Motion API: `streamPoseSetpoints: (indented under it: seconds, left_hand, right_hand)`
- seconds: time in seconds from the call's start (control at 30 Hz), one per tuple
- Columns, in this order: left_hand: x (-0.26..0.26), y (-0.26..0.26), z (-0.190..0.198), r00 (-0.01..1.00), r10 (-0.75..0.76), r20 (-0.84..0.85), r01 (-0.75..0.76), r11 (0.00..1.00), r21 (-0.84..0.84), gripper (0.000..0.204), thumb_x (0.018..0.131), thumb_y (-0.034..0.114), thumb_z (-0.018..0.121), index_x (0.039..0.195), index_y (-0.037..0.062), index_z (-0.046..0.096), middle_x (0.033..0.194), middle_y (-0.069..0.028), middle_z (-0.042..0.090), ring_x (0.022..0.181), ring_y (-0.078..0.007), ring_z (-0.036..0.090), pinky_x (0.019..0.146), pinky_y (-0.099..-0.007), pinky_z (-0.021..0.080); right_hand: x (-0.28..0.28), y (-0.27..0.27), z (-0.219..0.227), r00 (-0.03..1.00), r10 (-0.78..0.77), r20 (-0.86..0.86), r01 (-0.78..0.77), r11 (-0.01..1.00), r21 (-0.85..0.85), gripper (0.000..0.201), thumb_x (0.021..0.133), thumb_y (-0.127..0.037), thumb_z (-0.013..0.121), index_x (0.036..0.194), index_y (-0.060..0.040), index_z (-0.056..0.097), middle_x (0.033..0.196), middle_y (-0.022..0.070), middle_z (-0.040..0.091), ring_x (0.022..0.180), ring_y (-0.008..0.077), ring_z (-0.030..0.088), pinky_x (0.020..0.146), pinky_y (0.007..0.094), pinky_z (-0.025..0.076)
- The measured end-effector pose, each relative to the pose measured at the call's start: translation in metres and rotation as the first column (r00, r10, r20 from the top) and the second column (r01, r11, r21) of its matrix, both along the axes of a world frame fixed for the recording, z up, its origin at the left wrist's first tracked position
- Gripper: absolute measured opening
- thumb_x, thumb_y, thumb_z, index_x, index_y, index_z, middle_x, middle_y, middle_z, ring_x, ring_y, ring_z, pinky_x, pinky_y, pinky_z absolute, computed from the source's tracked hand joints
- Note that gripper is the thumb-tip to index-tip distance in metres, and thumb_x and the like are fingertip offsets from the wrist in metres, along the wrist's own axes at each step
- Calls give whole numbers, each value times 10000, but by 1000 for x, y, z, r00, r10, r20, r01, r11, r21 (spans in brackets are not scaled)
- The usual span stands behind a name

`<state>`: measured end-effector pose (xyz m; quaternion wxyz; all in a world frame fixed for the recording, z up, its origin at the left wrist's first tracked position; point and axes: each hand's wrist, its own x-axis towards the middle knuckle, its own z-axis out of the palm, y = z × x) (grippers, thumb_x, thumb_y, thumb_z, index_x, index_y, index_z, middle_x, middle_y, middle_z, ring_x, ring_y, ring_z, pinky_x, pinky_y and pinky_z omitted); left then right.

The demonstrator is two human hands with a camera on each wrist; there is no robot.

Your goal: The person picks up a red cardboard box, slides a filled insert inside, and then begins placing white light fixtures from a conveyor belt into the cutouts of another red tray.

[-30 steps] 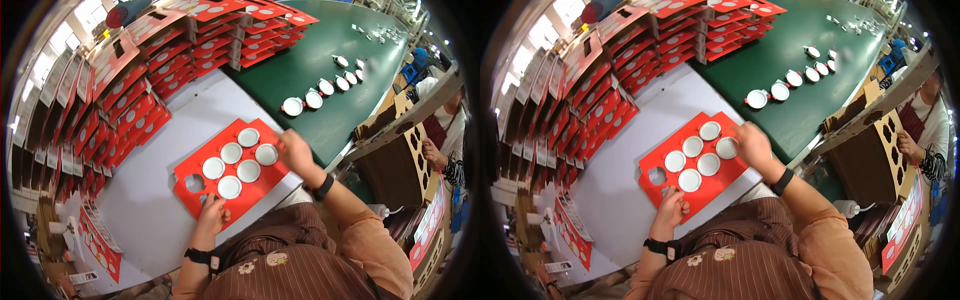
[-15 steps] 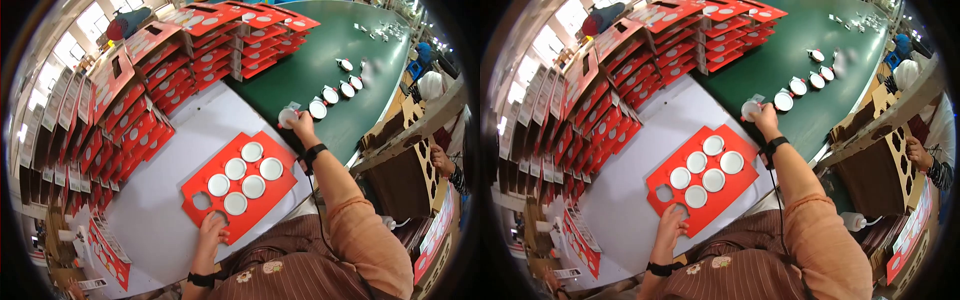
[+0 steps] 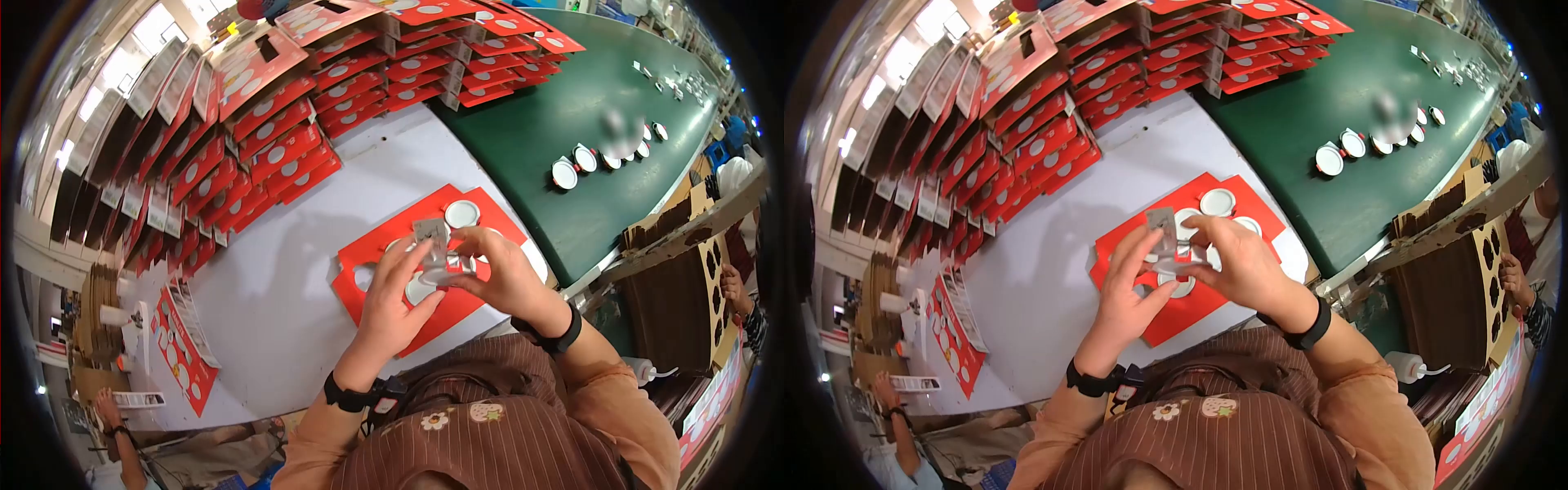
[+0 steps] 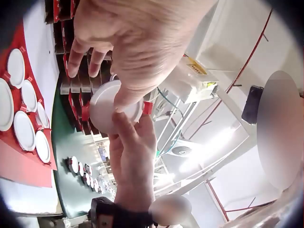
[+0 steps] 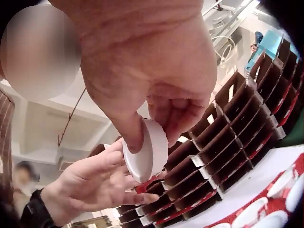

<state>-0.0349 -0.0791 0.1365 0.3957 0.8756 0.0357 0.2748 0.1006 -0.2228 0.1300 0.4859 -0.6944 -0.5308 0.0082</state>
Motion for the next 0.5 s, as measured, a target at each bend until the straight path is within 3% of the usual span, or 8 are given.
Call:
streamPoseSetpoints:
  seconds: [0.03, 0.1, 0.13, 0.2, 0.37, 0.4, 0.43, 0.5]
  left_hand:
    - [-7, 2, -8, 1000, 10, 0, -10, 1000, -3, 537, 768, -16, 680, 1262, 53, 482, 1197, -109, 508, 1037, -175, 568, 800, -299, 506]
    - [-21, 7, -30, 968, -236, -82, 177, 881, -438, 490, 781, -92, 636, 1230, 31, 487, 1231, -88, 490, 1078, -165, 539, 841, -301, 493]
    - [-27, 4, -29, 962, -253, -102, 161, 828, -537, 417, 777, -99, 643, 1154, 23, 511, 1196, -86, 505, 1083, -161, 536, 852, -301, 488]
    - [-35, 2, -23, 964, -266, -25, 209, 808, -551, 408, 775, -86, 656, 1144, 20, 516, 1197, -86, 504, 1082, -158, 535, 857, -300, 486]
    - [-55, -4, -11, 946, -321, 51, 296, 787, -541, 403, 762, -38, 699, 1122, 10, 527, 1199, -87, 515, 1053, -146, 542, 842, -285, 488]
    - [-62, -2, -7, 927, -369, -63, 238, 711, -662, 403, 743, -66, 710, 1098, 29, 546, 1134, -51, 524, 1081, -151, 532, 864, -280, 497]
    - [-69, -1, -5, 927, -370, -58, 243, 713, -658, 403, 743, -66, 710, 1098, 29, 546, 1134, -51, 524, 1081, -151, 532, 864, -280, 497]
    - [-74, 0, -3, 881, -326, -344, -1, 725, -689, 463, 732, -63, 713, 1141, 35, 520, 1135, -63, 539, 1078, -164, 540, 867, -283, 485]
  right_hand:
    - [-8, -2, 2, 998, 61, 3, -61, 998, 4, 567, 651, -51, 786, 1142, -30, 504, 842, 114, 606, 769, 267, 619, 668, 353, 505]
    - [-19, -7, 20, 980, 191, -58, -195, 978, -70, 420, 720, -59, 748, 1093, -14, 560, 890, 96, 621, 780, 227, 623, 702, 320, 504]
    - [-22, -10, 20, 979, 196, -55, -199, 978, -69, 420, 720, -59, 748, 1093, -14, 560, 890, 96, 621, 780, 227, 623, 702, 320, 504]
    - [-27, -16, 20, 864, 298, -407, -305, 951, 50, 231, 809, -60, 684, 1021, -1, 612, 891, 63, 638, 796, 159, 615, 731, 278, 493]
    - [-38, -14, 33, 790, 331, -516, -394, 919, -14, 109, 857, -29, 629, 959, 8, 633, 815, 33, 643, 793, 100, 594, 723, 252, 485]
    - [-39, -13, 33, 794, 350, -497, -418, 908, -28, 104, 853, -24, 631, 952, 7, 634, 819, 33, 643, 777, 100, 592, 707, 249, 486]
    - [-40, -12, 34, 798, 370, -476, -441, 896, -43, 99, 849, -19, 633, 945, 7, 635, 823, 33, 644, 761, 99, 591, 690, 247, 487]
    - [-45, -8, 31, 811, 420, -408, -439, 897, 50, 89, 850, -12, 626, 937, 7, 637, 834, 53, 642, 741, 129, 615, 672, 267, 501]
